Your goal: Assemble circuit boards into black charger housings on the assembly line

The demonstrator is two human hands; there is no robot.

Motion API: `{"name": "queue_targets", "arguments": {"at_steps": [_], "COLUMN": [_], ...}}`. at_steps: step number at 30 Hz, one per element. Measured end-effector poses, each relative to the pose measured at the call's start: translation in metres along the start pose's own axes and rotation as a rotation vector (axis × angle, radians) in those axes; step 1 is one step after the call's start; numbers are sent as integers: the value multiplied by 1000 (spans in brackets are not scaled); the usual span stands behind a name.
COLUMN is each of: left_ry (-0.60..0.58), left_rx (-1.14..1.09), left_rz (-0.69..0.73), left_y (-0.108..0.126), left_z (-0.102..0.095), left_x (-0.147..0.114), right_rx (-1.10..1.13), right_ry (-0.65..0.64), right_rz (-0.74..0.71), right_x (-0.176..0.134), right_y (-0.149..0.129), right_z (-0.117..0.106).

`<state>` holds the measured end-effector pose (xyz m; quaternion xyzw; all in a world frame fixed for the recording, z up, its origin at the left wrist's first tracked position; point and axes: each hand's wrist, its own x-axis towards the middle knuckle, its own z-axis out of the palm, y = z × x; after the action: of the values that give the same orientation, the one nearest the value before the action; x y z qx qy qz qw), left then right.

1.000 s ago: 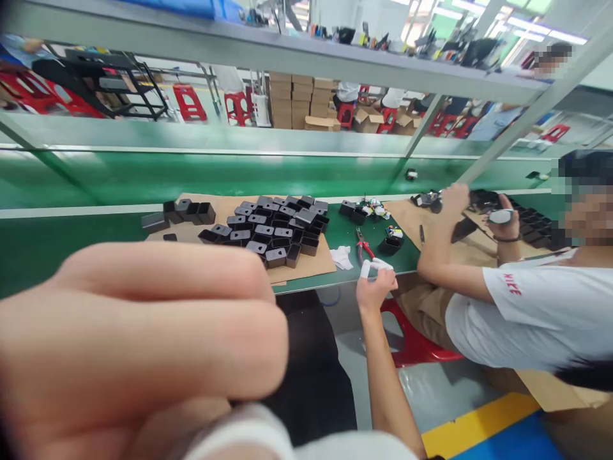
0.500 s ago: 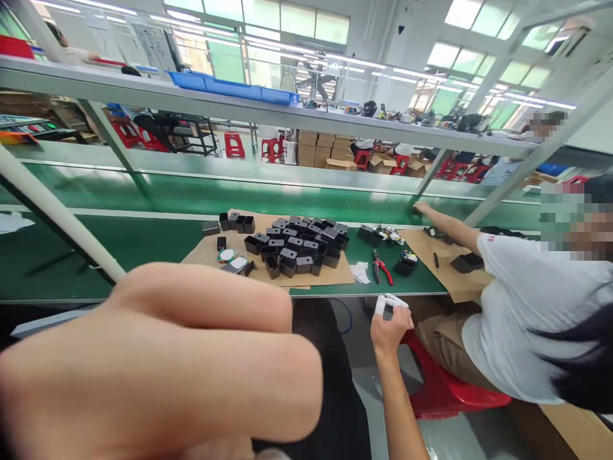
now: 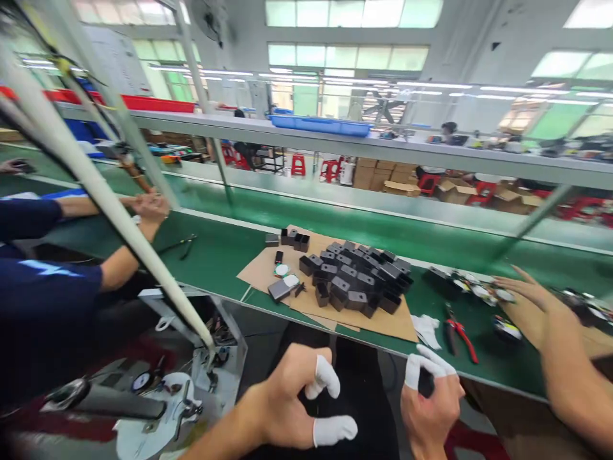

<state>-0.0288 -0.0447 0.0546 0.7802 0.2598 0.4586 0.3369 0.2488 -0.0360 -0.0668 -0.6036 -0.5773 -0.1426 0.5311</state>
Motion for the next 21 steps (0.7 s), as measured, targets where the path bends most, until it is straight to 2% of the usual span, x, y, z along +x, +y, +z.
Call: {"name": "queue_targets", "arguments": {"at_steps": [2,3,5,7,10,12,15,18,21], "left_ry": [89,136,246,396,574,562,404,335,369], "left_rx": [16,31,119,256,493,627,655,623,621], "left_rz": [-275,-380,-462,-469,-455,-508,-562,-567,-590], "left_y": [-37,-53,-78,-99,-134,-160,-193,-209,-207], "left_z": [14,19,19,3,-38,-66,-97,-112,-116], "left_x": [-43,-63,-89,-91,-57,-28,-3,-7,-27], "right_rx": [159,251,387,333,107,9,-54,-83,-84], "right_ry": [-87,-192,-489,-761,-1003,-1069,-1157,-1297,-1360], "right_rz": [-74,-118,-195,-258,-305,-332,-390,-507,-599], "right_x": [-1,2,14,32,64,82,100,108,108], "right_y": [-23,-38,-73,-109,-149,-163,-172,-174,-176], "right_z": [22,34,63,99,160,198,240,263,272]}}
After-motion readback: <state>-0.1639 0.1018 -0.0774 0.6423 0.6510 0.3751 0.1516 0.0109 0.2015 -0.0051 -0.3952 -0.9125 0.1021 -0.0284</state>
